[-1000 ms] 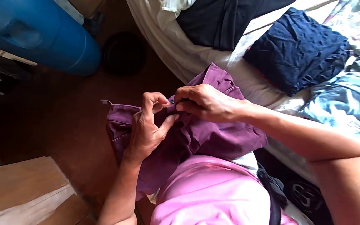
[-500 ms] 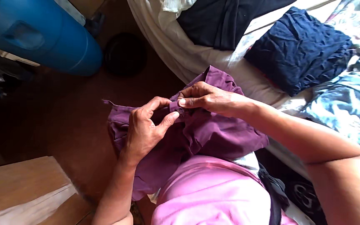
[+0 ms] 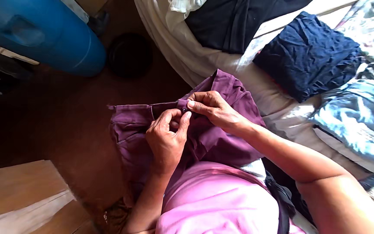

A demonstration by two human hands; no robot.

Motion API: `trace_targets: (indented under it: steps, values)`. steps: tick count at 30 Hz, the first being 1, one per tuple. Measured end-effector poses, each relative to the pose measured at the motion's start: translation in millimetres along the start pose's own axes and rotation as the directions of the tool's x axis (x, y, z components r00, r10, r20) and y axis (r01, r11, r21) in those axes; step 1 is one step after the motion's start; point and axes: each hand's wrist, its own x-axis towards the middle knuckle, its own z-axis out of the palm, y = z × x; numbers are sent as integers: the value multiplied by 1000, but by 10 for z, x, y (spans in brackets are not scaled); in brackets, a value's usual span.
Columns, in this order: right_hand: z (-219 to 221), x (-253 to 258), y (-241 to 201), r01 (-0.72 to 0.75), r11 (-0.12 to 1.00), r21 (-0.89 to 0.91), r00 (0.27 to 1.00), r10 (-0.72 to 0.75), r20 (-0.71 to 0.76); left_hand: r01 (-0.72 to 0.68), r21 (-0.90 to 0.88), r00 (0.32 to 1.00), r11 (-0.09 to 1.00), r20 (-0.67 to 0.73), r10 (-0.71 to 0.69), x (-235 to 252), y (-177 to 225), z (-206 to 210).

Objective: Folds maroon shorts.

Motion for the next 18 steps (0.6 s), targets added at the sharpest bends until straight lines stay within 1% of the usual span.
trace_targets:
  steps: [3, 5, 7, 9, 12, 14, 16, 18]
  values:
    - [41, -48, 53, 118, 982, -151, 991, -126, -47, 15, -1, 999, 1000, 37, -15, 36, 9, -21]
    - [69, -76, 103, 202, 946, -253, 970, -229, -82, -2, 59, 999, 998, 51, -1, 51, 14, -45]
    - [80, -105, 129, 267, 872, -410, 937, -334, -100, -66, 174, 997, 983, 45, 59, 49, 51, -41]
    - [89, -132, 106, 278, 791, -545, 910, -398, -113, -159, 283, 987, 946, 16, 161, 16, 71, -1]
    - [129, -167, 24, 246, 699, -671, 893, -433, -124, -266, 398, 952, 878, -32, 303, -33, 64, 55]
    - [158, -183, 7, 250, 655, -713, 884, -455, -108, -323, 425, 927, 846, -38, 373, -45, 41, 70]
    - [179, -205, -13, 237, 663, -710, 895, -433, -107, -362, 435, 907, 824, -39, 419, -71, 28, 71]
    - [176, -221, -37, 210, 739, -640, 920, -372, -127, -382, 431, 892, 818, -62, 449, -103, 25, 68]
